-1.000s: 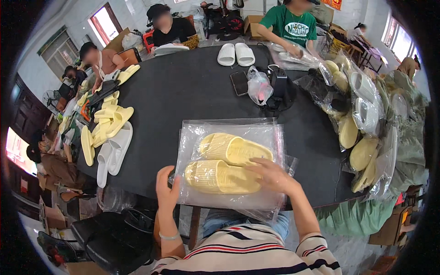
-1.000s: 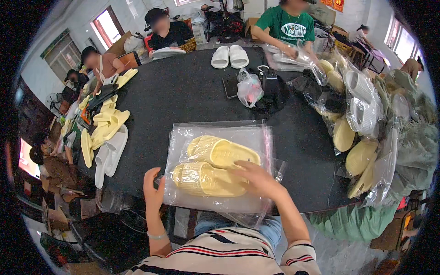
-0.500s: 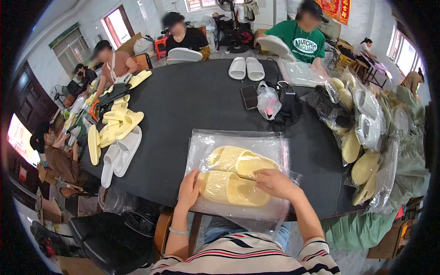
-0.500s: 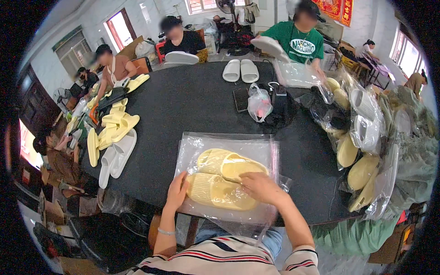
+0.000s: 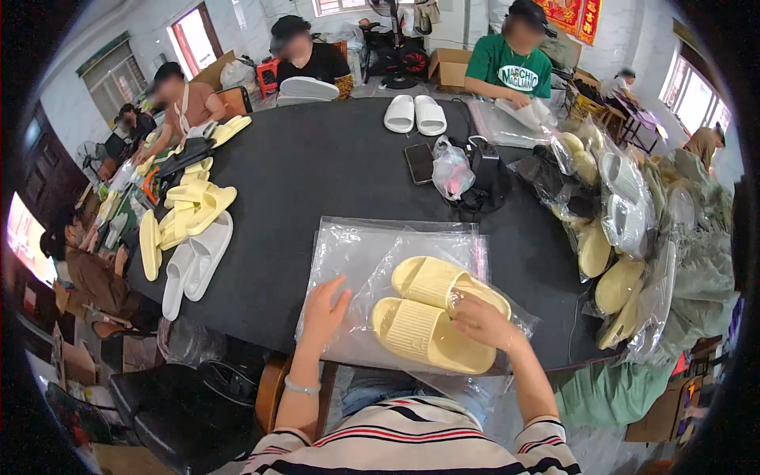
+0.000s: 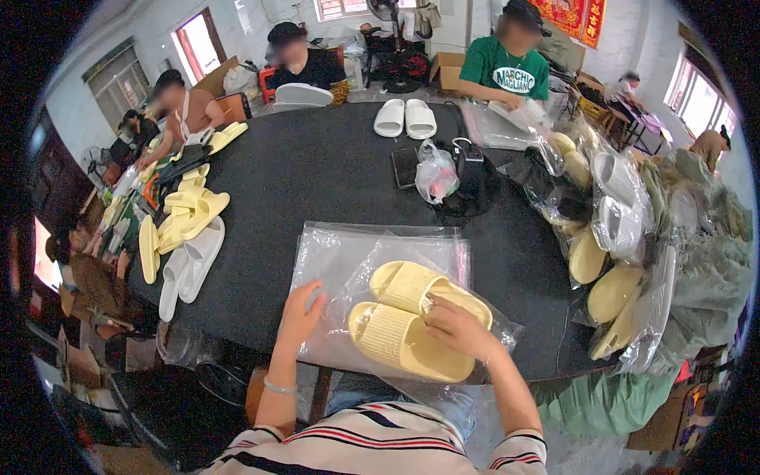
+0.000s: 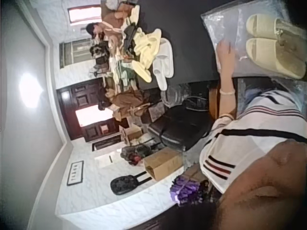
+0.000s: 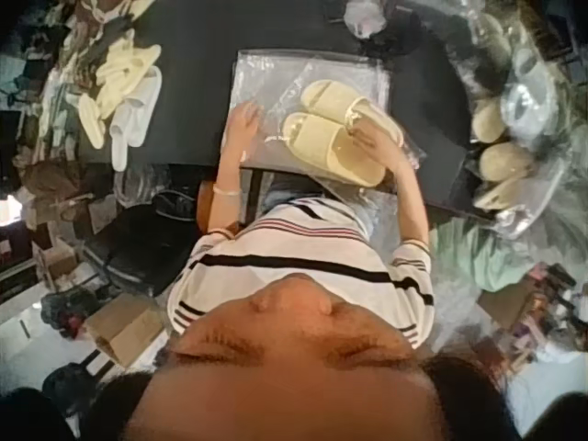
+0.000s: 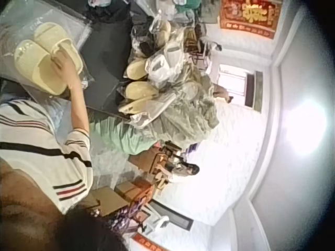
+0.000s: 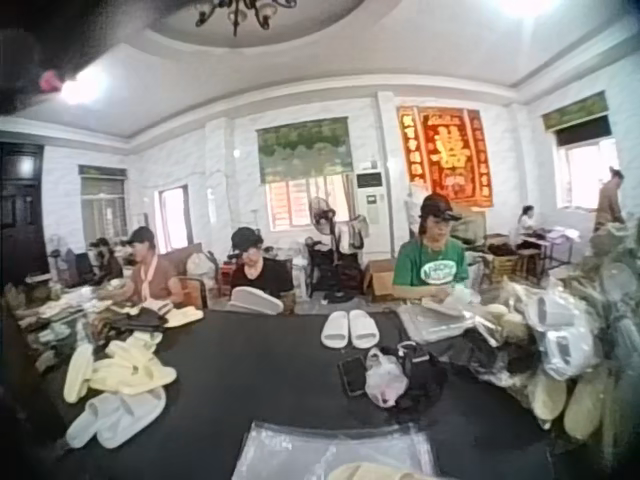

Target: The person places pairs of yellow and white slippers into clear plastic bags on a table. They repeatedly pick up a pair of slippers, insert them into a bag, and set the packaged pair aside. The task is performed by hand without tools.

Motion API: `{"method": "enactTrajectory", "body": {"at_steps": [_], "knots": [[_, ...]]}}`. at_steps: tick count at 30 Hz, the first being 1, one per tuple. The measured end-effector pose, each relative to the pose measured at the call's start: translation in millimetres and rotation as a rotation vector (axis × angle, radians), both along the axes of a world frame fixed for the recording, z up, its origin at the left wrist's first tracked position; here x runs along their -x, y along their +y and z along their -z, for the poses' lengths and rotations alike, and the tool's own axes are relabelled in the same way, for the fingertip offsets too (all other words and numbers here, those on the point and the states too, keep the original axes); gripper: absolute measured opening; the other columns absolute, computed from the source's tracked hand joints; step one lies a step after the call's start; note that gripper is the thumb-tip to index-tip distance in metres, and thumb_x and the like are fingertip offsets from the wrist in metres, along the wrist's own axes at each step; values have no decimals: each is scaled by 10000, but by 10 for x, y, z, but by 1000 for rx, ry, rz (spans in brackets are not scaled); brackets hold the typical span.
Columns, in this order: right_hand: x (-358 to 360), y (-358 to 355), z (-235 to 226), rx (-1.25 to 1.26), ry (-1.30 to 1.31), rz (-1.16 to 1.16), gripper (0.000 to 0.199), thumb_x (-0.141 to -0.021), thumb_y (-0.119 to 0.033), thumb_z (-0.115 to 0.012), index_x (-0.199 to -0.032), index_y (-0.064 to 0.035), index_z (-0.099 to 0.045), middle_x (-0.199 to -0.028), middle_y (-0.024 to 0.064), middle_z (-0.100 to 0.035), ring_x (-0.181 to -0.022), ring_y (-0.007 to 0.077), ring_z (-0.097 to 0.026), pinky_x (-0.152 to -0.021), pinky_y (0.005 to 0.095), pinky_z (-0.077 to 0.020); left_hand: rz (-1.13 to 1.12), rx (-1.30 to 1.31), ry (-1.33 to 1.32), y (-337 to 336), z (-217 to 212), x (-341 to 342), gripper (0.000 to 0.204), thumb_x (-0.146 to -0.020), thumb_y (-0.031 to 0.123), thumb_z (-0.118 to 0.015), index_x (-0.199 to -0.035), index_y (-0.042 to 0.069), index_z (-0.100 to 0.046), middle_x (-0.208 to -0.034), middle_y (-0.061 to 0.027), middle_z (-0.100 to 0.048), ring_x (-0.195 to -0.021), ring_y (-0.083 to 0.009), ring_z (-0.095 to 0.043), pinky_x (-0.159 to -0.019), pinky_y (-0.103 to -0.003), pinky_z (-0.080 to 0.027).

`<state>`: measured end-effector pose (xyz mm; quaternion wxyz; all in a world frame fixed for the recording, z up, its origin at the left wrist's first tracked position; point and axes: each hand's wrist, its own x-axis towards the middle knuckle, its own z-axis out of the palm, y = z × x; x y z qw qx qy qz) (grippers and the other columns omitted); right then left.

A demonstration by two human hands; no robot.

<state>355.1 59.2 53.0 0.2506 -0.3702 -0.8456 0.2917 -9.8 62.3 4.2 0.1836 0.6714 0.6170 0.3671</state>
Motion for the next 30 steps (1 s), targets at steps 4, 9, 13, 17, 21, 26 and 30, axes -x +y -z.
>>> {"method": "enactTrajectory", "body": {"at_steps": [4,9,13,17,21,26,30], "knots": [[277,13,-7,165,-113,-64,210,-926,-200,-619,-1045,-31,-655,-1081,196,-606,-1063,363,-590,-910,425,-477,-8,308,-176,257,-182,-302,322,-923,270,-634,-1148,40,-633,-904,-139,-696,-817,-278,-663,-721,-362,-507],[268,23,49,57,21,-71,243,-944,-205,-602,-1099,-32,-676,-1229,208,-612,-1116,348,-599,-922,392,-486,30,270,-116,392,123,-206,201,-934,226,-605,-1015,42,-604,-769,-136,-669,-694,-277,-653,-629,-382,-480],[19,5,-208,87,110,-137,204,-926,-144,-614,-1035,9,-690,-1140,184,-668,-1008,326,-654,-860,362,-512,-166,153,-161,233,147,73,165,-933,204,-596,-934,40,-573,-766,-156,-657,-681,-309,-645,-614,-398,-465],[-303,-153,-487,189,190,-109,167,-903,-101,-633,-970,28,-715,-921,172,-711,-880,314,-694,-767,362,-539,-216,143,-83,134,56,231,163,-935,196,-589,-925,35,-562,-763,-162,-653,-691,-355,-637,-619,-413,-464],[-523,-310,-838,31,218,-12,120,-806,-37,-648,-848,36,-733,-779,147,-691,-733,263,-683,-634,328,-521,-311,71,75,163,111,199,143,-945,212,-565,-908,74,-571,-778,-162,-670,-739,-386,-650,-633,-474,-480],[-897,-545,-1149,-153,485,75,151,-711,-101,-676,-641,33,-683,-623,142,-651,-557,245,-650,-530,316,-518,-342,10,218,214,379,238,142,-938,226,-566,-891,95,-592,-774,-161,-675,-732,-371,-660,-634,-494,-492],[-1002,-558,-1399,-564,628,175,350,-824,-196,-676,-578,-19,-500,-502,62,-472,-421,162,-473,-388,288,-368,-328,-93,266,191,468,207,143,-924,227,-582,-895,88,-602,-751,-152,-668,-697,-356,-660,-611,-481,-493]]}}
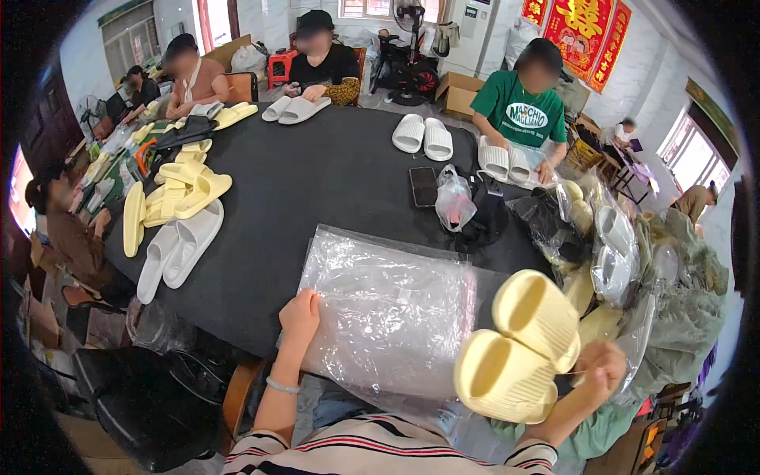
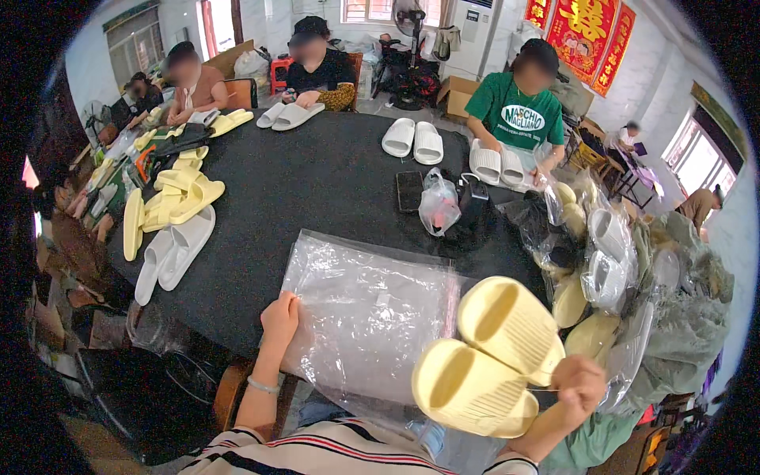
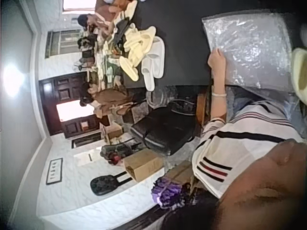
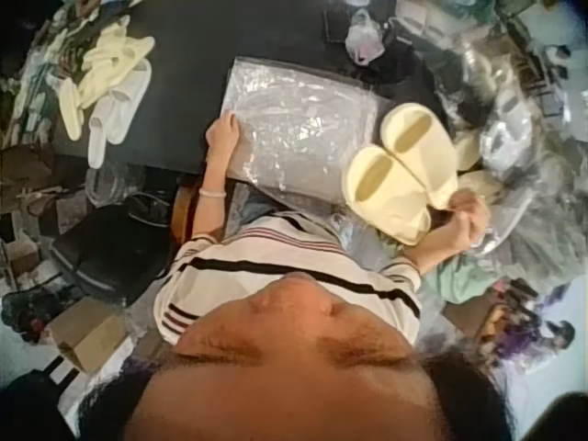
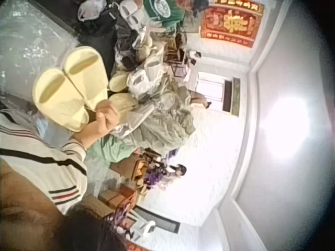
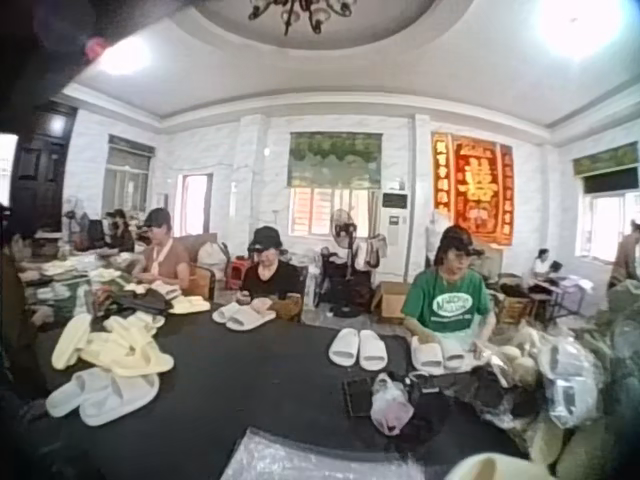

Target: The person places pairs of yellow and white slippers into clear plastic bags on a table. They repeatedly pick up a pair of slippers, insert them into a bag, and set the packaged pair aside. The task is performed by hand without tools.

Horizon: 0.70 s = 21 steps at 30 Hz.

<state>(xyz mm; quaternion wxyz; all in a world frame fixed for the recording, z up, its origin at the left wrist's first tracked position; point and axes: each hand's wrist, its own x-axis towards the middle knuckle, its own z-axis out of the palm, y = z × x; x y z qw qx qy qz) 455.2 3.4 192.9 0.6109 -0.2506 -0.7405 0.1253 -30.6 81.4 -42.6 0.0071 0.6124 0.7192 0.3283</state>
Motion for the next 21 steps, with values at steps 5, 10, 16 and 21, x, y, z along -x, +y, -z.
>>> {"method": "enactTrajectory", "body": {"at_steps": [5,10,16,21], "knots": [[167,490,-487,302,341,-336,350,-934,-195,-612,-658,-72,-435,-597,0,-409,-449,93,-365,-372,234,-281,12,-58,-45,-48,-39,12,142,-907,227,-602,-877,89,-616,-739,-147,-667,-667,-341,-656,-587,-476,-493],[1248,1418,-788,661,215,-382,289,-960,-232,-600,-747,-79,-479,-632,-12,-457,-532,95,-444,-470,232,-335,34,-83,-63,-39,-40,2,142,-890,225,-617,-847,89,-623,-707,-140,-649,-643,-343,-643,-570,-468,-491],[2919,2592,-431,544,-532,-367,338,-985,-268,-584,-759,-18,-581,-646,16,-538,-589,101,-512,-562,269,-433,57,-150,-35,-29,80,34,146,-871,228,-627,-826,90,-613,-684,-128,-630,-648,-342,-639,-572,-462,-502],[4064,3705,-349,23,-640,-84,200,-892,-181,-656,-814,-1,-611,-714,133,-598,-686,339,-559,-638,424,-445,68,-130,-48,-103,-144,58,143,-887,211,-612,-814,88,-605,-702,-104,-643,-653,-312,-647,-578,-441,-510]]}}
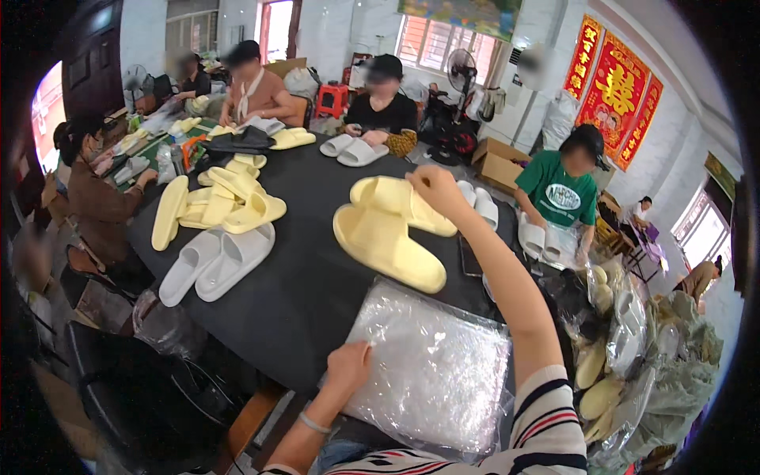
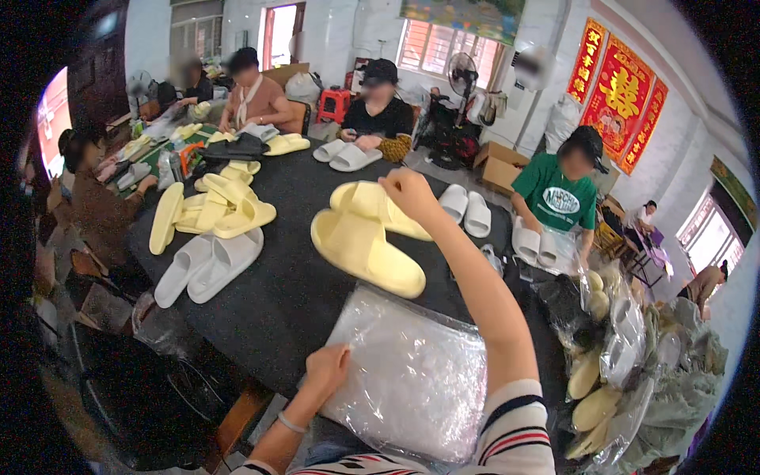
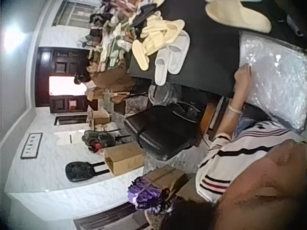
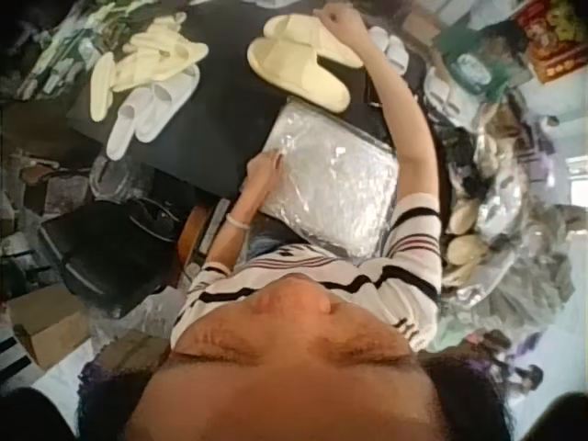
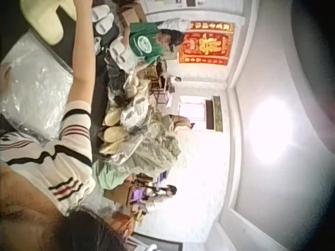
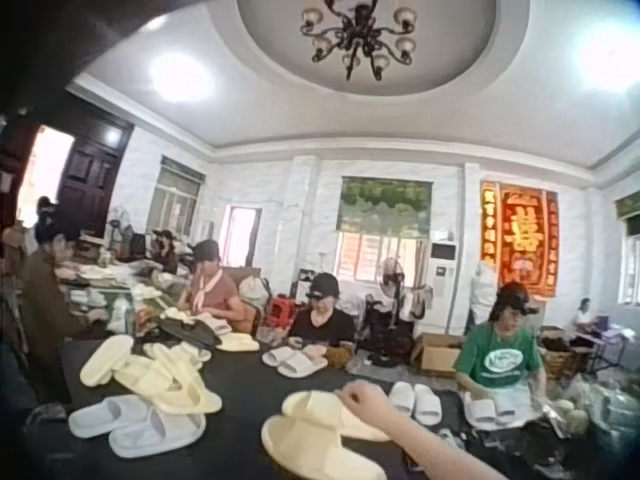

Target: The person places pairs of yellow and white slippers into clear plastic bags on a table. They repeatedly pick up a pair of slippers, insert them into a bag, and set the packaged pair aside. The task is performed by hand without tools.

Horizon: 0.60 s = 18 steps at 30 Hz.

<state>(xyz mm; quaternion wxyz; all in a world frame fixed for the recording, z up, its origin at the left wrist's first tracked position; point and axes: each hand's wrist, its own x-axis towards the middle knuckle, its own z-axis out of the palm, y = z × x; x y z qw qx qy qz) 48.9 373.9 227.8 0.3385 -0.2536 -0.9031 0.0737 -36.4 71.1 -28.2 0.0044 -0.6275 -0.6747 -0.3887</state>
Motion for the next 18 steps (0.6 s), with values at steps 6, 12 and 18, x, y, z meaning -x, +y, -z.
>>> {"method": "enactTrajectory", "body": {"at_steps": [6,12,18], "knots": [[478,1108,51,-165,418,179,428,-848,-155,-679,-1221,-5,-533,-1131,224,-581,-1102,387,-525,-894,436,-465,51,54,16,45,-39,-90,132,-889,204,-613,-835,83,-612,-717,-85,-653,-660,-281,-656,-577,-430,-515],[259,226,421,-165,124,-143,637,-788,-106,-723,-1341,0,-425,-1374,249,-425,-1253,424,-452,-1040,433,-411,-2,24,5,10,67,-12,135,-882,219,-621,-878,85,-637,-757,-107,-673,-696,-304,-666,-601,-443,-517],[-1272,-1150,926,39,-171,-132,693,-793,-181,-749,-1396,-83,-423,-1454,216,-384,-1315,389,-435,-1052,471,-397,-23,127,-98,33,129,-25,174,-888,248,-630,-956,92,-666,-792,-123,-691,-721,-326,-674,-641,-435,-518]]}}
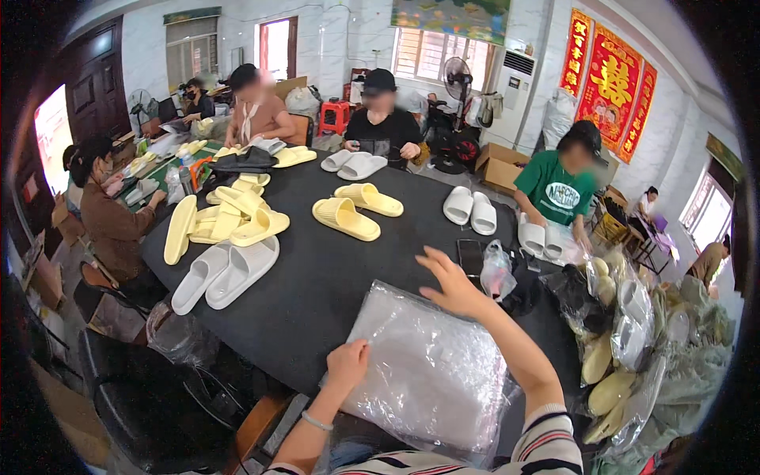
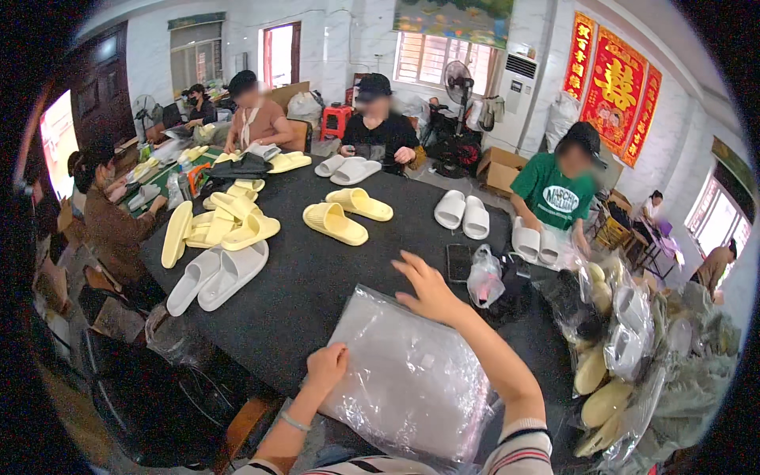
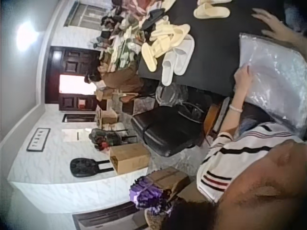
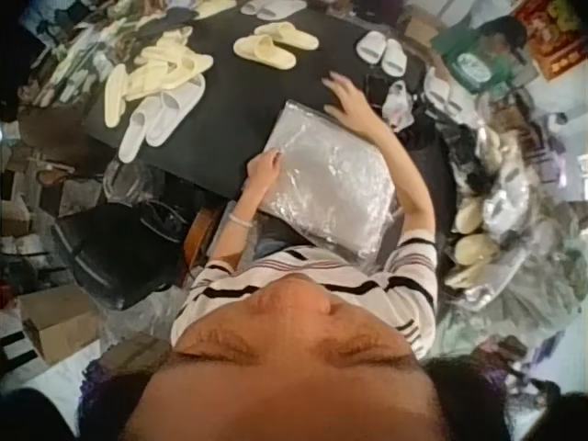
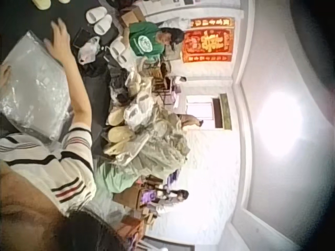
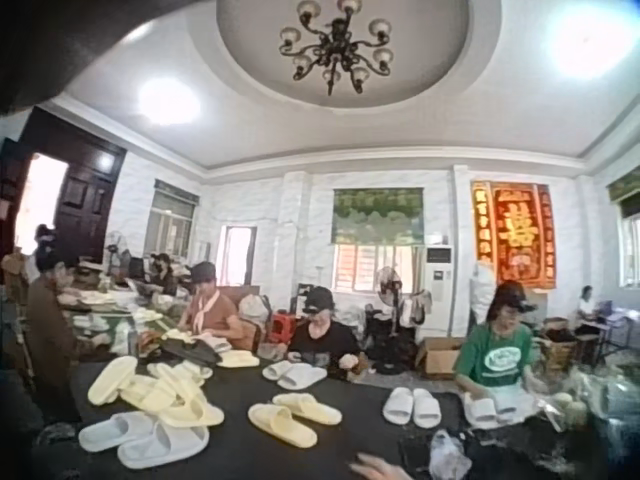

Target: The person places pairs of yellow and white slippers into clear plastic bags on a table. They repeatedly pick up a pair of slippers, insert them into a bag, and set the packaged pair aside. The task is performed by hand without tools.

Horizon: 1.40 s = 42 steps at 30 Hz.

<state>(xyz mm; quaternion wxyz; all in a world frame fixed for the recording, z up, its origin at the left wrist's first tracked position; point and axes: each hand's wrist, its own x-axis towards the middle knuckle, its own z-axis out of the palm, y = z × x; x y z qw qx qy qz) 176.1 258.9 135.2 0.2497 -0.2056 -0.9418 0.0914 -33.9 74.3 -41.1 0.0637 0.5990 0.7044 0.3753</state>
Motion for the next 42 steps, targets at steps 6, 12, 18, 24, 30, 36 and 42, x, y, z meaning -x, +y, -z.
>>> {"method": "enactTrajectory", "body": {"at_steps": [6,12,18,24,30,36,42], "knots": [[-1607,-750,624,71,80,229,626,-823,-206,-731,-1380,-84,-473,-1458,209,-388,-1317,400,-425,-1061,455,-380,-105,-28,67,88,206,44,125,-900,238,-608,-924,117,-624,-726,-141,-671,-666,-365,-653,-605,-483,-497],[-2343,-1146,1851,356,442,473,583,-855,-233,-715,-1354,-37,-486,-1404,221,-446,-1330,366,-401,-1093,423,-343,-122,-107,42,121,155,-21,156,-935,252,-584,-950,99,-607,-790,-135,-686,-722,-366,-658,-621,-463,-494],[-2149,-1144,1776,379,697,436,508,-859,-231,-712,-1283,-16,-534,-1269,187,-537,-1177,326,-521,-1027,404,-395,-103,-35,-137,235,300,273,173,-949,223,-591,-955,50,-597,-743,-76,-671,-633,-207,-645,-563,-357,-473],[-2267,-1154,1575,471,563,478,306,-845,-242,-734,-1054,-44,-632,-1001,108,-636,-902,238,-609,-768,359,-482,-24,207,-400,330,52,278,180,-975,218,-577,-923,47,-603,-601,-22,-552,-474,-93,-488,-432,-252,-363],[-2179,-1505,1350,529,494,78,329,-805,-280,-775,-1027,-70,-654,-1019,101,-641,-931,269,-611,-807,368,-487,-23,353,-528,262,-137,202,198,-978,220,-567,-904,39,-602,-606,-27,-578,-458,-84,-485,-431,-242,-357],[-1980,-1765,1326,243,19,-138,634,-797,-485,-712,-1344,-195,-574,-1489,139,-424,-1399,327,-361,-1147,498,-259,-34,389,-519,281,-226,193,210,-961,221,-599,-917,16,-611,-590,-31,-582,-405,-85,-441,-398,-253,-332],[-2049,-1720,1341,266,-221,-175,738,-761,-564,-701,-1406,-257,-518,-1535,115,-374,-1426,317,-326,-1167,516,-223,-127,289,-468,284,-185,252,201,-922,243,-671,-869,50,-654,-573,27,-512,-431,-51,-388,-404,-258,-284]]}}
